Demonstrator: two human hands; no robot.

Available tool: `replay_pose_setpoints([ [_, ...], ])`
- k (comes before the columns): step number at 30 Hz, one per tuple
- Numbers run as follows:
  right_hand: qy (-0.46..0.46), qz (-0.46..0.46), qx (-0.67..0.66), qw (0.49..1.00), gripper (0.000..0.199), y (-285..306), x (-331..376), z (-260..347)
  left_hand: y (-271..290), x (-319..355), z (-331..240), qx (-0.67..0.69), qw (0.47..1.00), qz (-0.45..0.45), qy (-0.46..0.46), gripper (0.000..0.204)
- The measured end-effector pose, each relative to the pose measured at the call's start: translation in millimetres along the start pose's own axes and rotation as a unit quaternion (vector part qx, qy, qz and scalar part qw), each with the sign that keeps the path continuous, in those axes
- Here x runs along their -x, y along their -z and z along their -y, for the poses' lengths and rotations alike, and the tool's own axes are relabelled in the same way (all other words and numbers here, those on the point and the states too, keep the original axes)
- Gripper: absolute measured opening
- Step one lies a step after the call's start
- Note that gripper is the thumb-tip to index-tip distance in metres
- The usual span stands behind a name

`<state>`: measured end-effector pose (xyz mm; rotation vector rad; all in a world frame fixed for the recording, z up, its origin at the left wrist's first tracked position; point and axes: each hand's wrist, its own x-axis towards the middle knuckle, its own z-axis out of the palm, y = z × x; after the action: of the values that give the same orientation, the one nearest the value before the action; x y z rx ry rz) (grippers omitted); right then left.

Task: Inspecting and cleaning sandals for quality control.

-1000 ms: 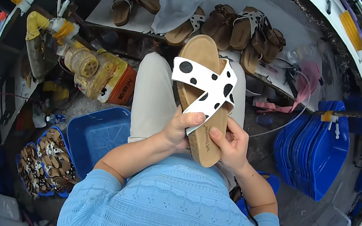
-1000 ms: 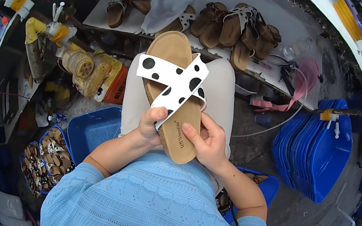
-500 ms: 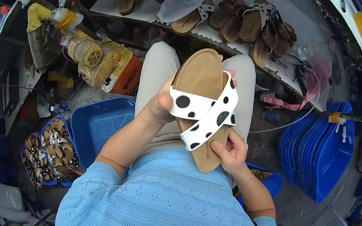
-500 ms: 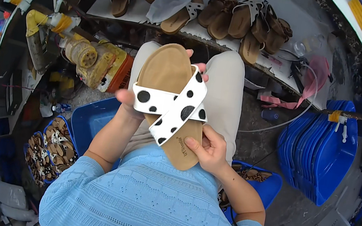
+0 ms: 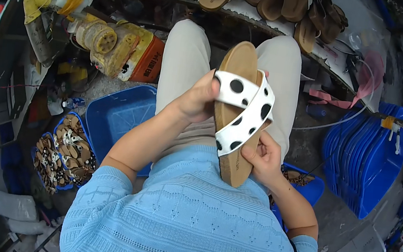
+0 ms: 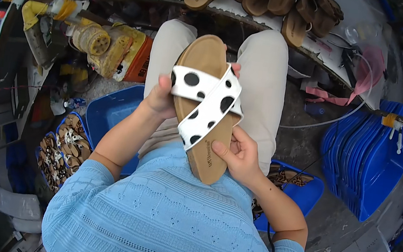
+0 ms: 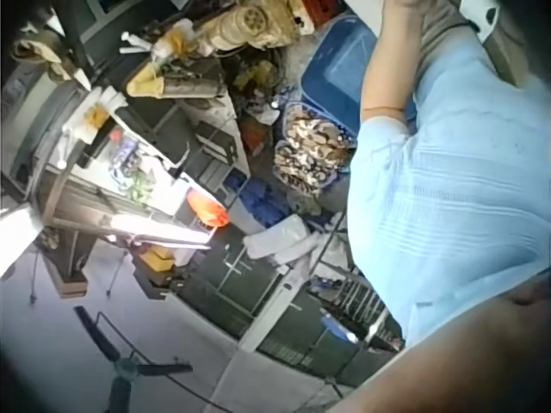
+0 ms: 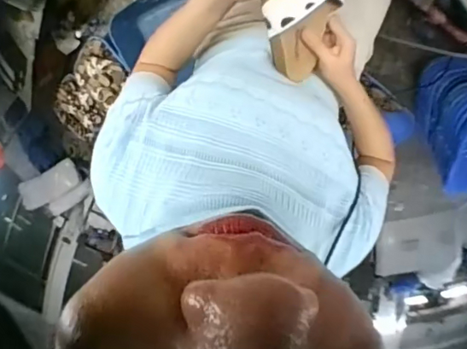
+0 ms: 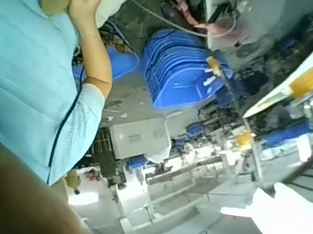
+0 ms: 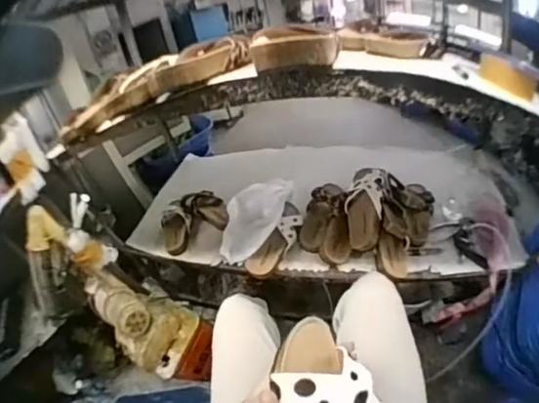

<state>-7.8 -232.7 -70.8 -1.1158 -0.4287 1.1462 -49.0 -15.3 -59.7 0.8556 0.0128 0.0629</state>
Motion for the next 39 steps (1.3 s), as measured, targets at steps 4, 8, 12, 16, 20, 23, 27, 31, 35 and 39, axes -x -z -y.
replay_pose_setpoints([
  [4,-0.020,-0.047,-0.066,0.997,0.034,-10,-14,16,7,-7,10,0.080,0.994,-0.064,0.025,0.097],
  [8,-0.046,-0.073,-0.076,0.993,0.035,-4,-18,23,2,-12,1,0.032,0.987,-0.154,-0.024,0.088],
  [12,-0.057,-0.083,-0.070,0.992,0.032,-1,-22,29,5,-16,0,-0.033,0.988,-0.149,-0.007,0.084],
  [16,-0.041,-0.108,-0.134,0.984,0.029,-1,-28,41,-2,-20,0,0.103,0.981,-0.161,0.033,0.083],
  [20,-0.004,-0.118,-0.159,0.980,0.025,6,-31,51,-7,-14,20,0.166,0.973,-0.157,0.041,0.090],
  [23,0.005,-0.126,-0.153,0.980,0.023,11,-33,52,-19,3,30,0.116,0.975,-0.186,0.035,0.086],
  [27,-0.011,-0.128,-0.150,0.980,0.023,12,-33,52,-27,10,30,0.098,0.985,-0.139,0.017,0.078],
  [31,-0.019,-0.132,-0.167,0.977,0.024,6,-32,53,-37,6,24,0.068,0.985,-0.150,0.044,0.068],
  [35,-0.008,-0.141,-0.119,0.983,0.025,10,-27,48,-37,6,25,0.139,0.976,-0.151,0.068,0.056],
  [39,0.097,-0.210,0.073,0.970,0.034,9,-25,41,-39,4,29,0.071,0.975,-0.208,0.017,0.049],
])
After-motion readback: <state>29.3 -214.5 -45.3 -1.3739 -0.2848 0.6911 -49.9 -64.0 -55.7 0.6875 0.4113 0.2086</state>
